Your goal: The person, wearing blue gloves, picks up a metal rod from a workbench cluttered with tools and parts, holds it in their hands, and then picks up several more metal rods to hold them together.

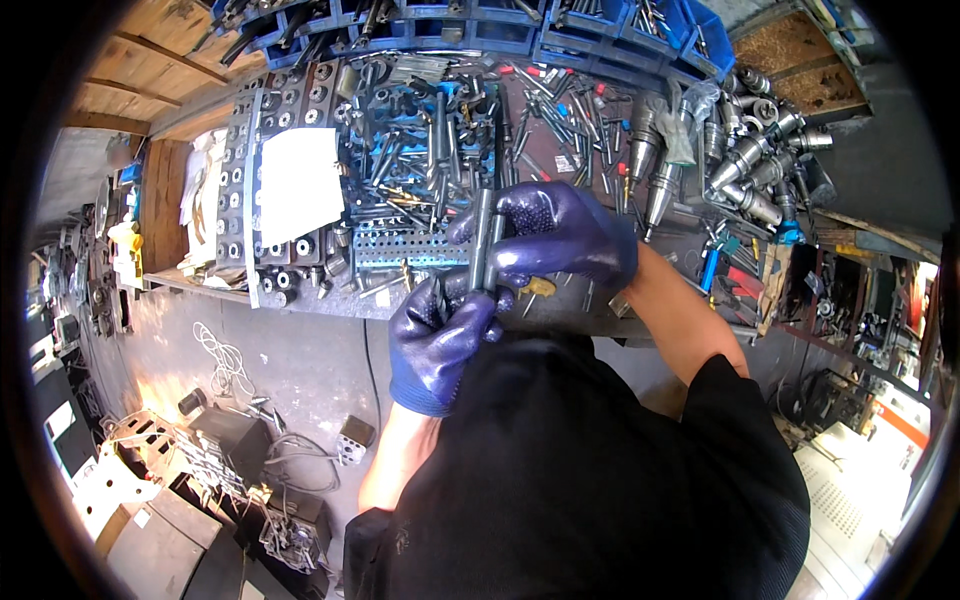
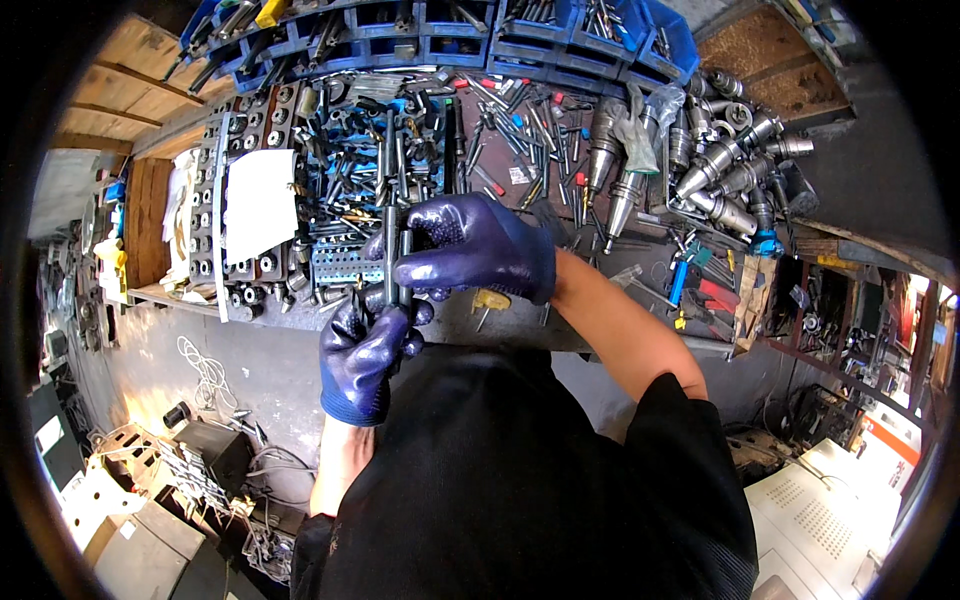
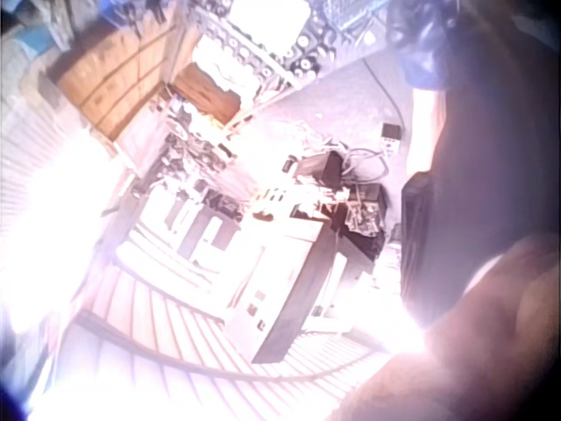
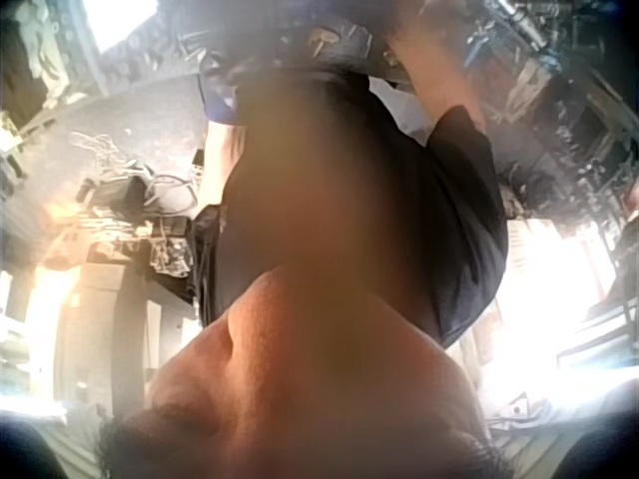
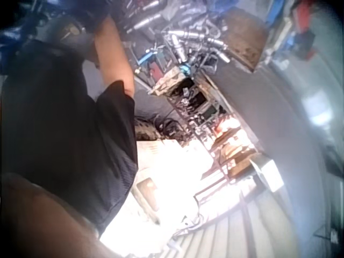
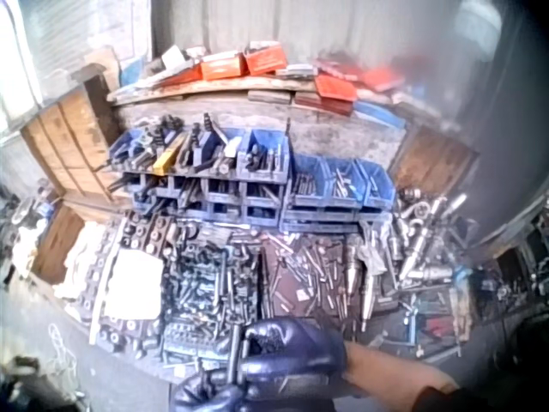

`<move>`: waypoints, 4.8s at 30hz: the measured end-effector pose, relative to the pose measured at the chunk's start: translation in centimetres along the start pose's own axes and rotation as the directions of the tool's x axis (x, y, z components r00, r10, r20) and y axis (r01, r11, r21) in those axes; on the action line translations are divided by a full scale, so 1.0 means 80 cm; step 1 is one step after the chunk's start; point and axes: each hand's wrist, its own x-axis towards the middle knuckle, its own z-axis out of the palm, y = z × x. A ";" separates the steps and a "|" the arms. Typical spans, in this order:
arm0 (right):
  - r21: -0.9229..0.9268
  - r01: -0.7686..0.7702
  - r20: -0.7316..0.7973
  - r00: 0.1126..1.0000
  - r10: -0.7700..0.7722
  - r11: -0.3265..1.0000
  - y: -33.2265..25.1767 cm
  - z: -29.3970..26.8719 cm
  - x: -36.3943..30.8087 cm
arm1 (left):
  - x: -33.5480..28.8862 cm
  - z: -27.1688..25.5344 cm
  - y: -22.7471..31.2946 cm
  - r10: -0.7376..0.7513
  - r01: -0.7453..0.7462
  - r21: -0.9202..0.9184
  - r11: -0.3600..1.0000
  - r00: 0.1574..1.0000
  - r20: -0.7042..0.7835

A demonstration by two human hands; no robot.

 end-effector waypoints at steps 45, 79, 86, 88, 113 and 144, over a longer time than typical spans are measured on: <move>-0.920 -0.279 -0.356 0.888 -0.290 0.275 -0.028 -0.075 0.335 | -0.013 -0.163 -0.032 -0.011 0.015 0.010 1.000 0.959 -0.284; -0.923 -0.316 -0.378 0.852 -0.362 0.221 -0.066 -0.052 0.179 | -0.017 -0.147 -0.023 -0.065 0.098 0.136 0.986 0.972 -0.228; -0.943 -0.219 -0.301 0.882 -0.363 0.249 -0.035 -0.085 0.204 | -0.020 -0.134 -0.026 -0.063 0.106 0.185 0.977 0.972 -0.226; -0.942 -0.224 -0.302 0.891 -0.340 0.251 -0.035 -0.079 0.213 | -0.023 -0.135 -0.029 -0.063 0.110 0.184 0.977 0.968 -0.243; -0.871 -0.417 -0.489 0.691 -0.532 0.258 -0.083 -0.063 0.228 | -0.026 -0.139 -0.032 -0.090 0.135 0.158 0.978 0.961 -0.261; -0.906 -0.422 -0.406 0.884 -0.231 -0.023 -0.080 -0.067 0.296 | -0.013 -0.154 -0.031 -0.072 0.097 0.093 0.991 0.968 -0.240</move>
